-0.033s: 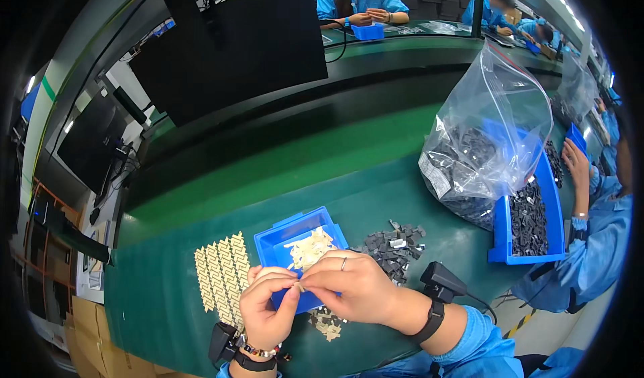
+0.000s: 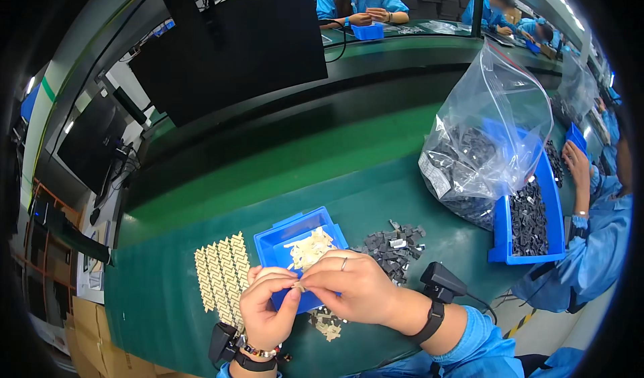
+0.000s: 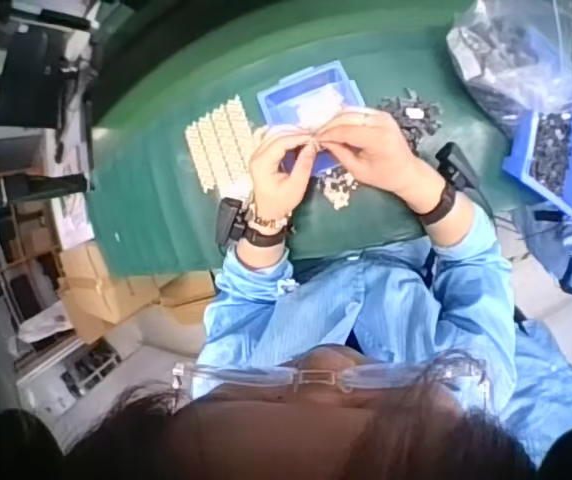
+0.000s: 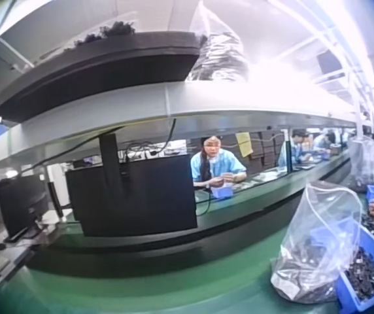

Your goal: Manually assembling or sorting small plastic components at a factory workbench.

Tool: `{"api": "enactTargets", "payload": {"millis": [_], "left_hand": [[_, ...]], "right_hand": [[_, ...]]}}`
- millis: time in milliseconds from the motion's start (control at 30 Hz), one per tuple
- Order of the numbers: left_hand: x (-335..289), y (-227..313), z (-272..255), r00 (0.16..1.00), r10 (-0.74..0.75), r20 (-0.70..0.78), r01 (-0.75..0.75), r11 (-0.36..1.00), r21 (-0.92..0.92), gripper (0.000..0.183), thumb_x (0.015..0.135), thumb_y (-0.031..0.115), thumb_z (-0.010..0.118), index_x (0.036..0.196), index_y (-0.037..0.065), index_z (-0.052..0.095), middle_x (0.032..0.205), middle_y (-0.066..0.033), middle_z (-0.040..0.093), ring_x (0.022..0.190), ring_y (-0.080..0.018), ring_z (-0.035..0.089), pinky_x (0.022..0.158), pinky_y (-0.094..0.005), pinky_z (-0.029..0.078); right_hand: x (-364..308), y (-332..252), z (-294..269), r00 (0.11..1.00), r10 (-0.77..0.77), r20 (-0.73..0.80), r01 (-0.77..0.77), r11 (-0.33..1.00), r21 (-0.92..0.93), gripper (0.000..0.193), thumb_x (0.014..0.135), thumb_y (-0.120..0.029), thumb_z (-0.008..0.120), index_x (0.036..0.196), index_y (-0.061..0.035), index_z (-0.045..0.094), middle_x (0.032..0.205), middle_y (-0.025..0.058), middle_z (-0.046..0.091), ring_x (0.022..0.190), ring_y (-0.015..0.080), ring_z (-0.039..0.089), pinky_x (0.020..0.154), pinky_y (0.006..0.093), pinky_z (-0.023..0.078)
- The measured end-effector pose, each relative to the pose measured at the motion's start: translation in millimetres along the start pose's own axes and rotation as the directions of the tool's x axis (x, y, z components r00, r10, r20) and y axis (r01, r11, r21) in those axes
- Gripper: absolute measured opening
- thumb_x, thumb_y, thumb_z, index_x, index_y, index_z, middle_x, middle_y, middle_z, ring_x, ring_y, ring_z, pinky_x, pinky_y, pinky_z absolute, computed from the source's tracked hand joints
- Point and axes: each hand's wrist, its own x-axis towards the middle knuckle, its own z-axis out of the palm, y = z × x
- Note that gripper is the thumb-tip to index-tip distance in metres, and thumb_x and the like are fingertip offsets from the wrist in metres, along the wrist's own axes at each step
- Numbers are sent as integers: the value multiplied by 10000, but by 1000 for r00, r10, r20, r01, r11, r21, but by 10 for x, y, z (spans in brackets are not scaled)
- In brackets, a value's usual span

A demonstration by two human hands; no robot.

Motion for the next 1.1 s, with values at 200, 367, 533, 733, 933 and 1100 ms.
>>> {"api": "enactTargets", "payload": {"millis": [200,367,533,733,933,1100], "left_hand": [[-5,-18,26,999,50,13,-51,998,36,74,778,28,721,830,52,674,868,-52,701,902,-190,659,978,-372,313],[-11,-35,42,998,68,2,-68,995,74,59,788,20,711,825,43,671,863,-58,699,893,-200,658,961,-374,328],[-1,-10,48,996,85,19,-87,986,142,45,793,14,698,815,38,667,851,-68,695,876,-214,656,951,-378,334],[16,19,40,989,122,80,-138,959,249,50,780,10,684,797,55,669,833,-49,688,857,-214,652,973,-408,295],[7,-1,39,989,124,83,-143,950,279,79,770,18,683,820,77,667,833,-33,671,857,-201,644,986,-418,249],[-6,-17,37,998,33,-57,-21,977,211,37,805,18,671,808,52,657,831,-50,682,860,-210,647,943,-381,303]], "right_hand": [[-28,0,24,999,-15,-29,13,998,-69,152,724,10,730,866,-33,696,891,78,702,761,247,674,685,335,544],[-20,-46,11,1000,-14,14,16,985,-172,157,728,-32,732,882,-49,705,969,49,685,809,245,657,709,341,533],[-45,-55,-4,995,-19,99,49,950,-309,158,719,-65,699,876,-62,683,932,36,631,864,232,615,743,350,489],[-42,-91,-7,988,-46,148,102,909,-403,154,722,-83,649,870,-45,659,915,44,610,847,229,590,742,345,465],[-43,-76,1,996,19,87,20,903,-429,202,685,-61,665,886,-43,655,903,52,609,819,238,589,721,355,466],[-84,-16,-70,1000,1,-16,-8,892,-451,242,675,-14,672,915,-50,676,895,51,638,784,239,601,688,364,468]]}}
